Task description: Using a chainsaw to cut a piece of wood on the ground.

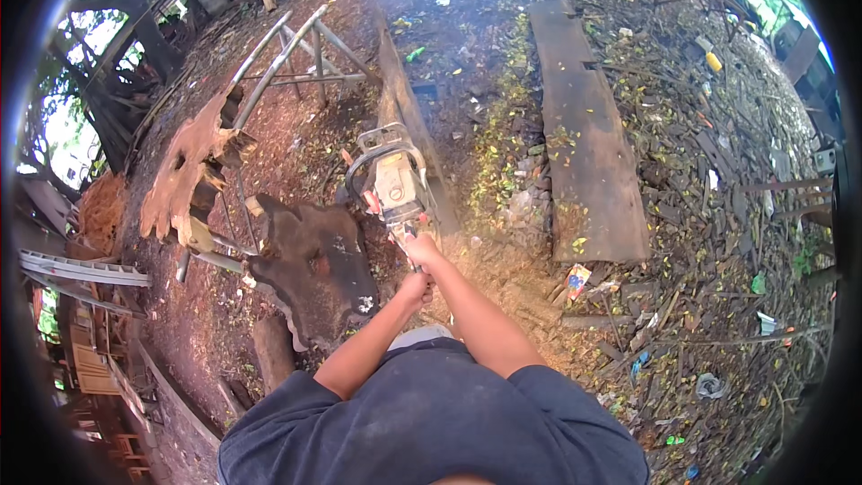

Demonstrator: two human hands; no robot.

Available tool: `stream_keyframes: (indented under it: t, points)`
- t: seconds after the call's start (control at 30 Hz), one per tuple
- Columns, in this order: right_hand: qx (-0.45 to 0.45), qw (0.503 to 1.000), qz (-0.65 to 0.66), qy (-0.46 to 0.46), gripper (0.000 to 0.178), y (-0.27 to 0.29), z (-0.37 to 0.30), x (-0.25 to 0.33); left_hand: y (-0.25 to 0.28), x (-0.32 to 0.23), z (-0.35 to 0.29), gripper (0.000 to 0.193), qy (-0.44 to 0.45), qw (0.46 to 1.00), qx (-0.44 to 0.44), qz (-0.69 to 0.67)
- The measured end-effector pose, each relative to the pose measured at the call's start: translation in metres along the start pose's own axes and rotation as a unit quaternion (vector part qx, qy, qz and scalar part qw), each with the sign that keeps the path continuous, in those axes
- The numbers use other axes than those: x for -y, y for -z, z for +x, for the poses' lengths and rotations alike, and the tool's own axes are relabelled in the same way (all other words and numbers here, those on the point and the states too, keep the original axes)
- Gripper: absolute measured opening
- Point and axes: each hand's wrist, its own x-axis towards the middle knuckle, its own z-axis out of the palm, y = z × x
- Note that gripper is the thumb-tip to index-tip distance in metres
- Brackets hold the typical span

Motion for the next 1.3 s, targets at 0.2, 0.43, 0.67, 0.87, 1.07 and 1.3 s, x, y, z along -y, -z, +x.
stream_keyframes:
  t: [0.2, 0.43, 0.67, 0.87, 1.07, 1.3]
  points:
    - [0.000, 1.000, -0.017, 0.004, 0.046, 0.004, -0.005, -0.010, -0.007, 0.009, -0.007, 0.020, 0.000, 1.000, -0.011, 0.012]
    - [0.028, 0.999, 0.000, 0.020, 0.042, 0.003, -0.022, -0.013, -0.003, 0.018, -0.013, 0.015, -0.006, 1.000, -0.011, 0.011]
    - [0.019, 1.000, 0.020, 0.010, 0.041, 0.007, -0.031, -0.015, -0.005, 0.026, -0.016, 0.014, -0.005, 1.000, -0.005, 0.028]
    - [0.013, 1.000, 0.020, 0.008, 0.040, 0.011, -0.038, -0.016, -0.007, 0.030, -0.017, 0.015, 0.002, 1.000, 0.002, 0.031]
    - [0.029, 0.999, 0.021, 0.007, 0.039, 0.010, -0.044, -0.023, -0.007, 0.040, -0.020, 0.013, 0.007, 0.999, -0.036, 0.029]
    - [-0.006, 1.000, 0.002, 0.008, 0.043, 0.012, -0.037, -0.040, -0.015, 0.043, -0.018, 0.013, -0.014, 0.999, -0.018, 0.034]
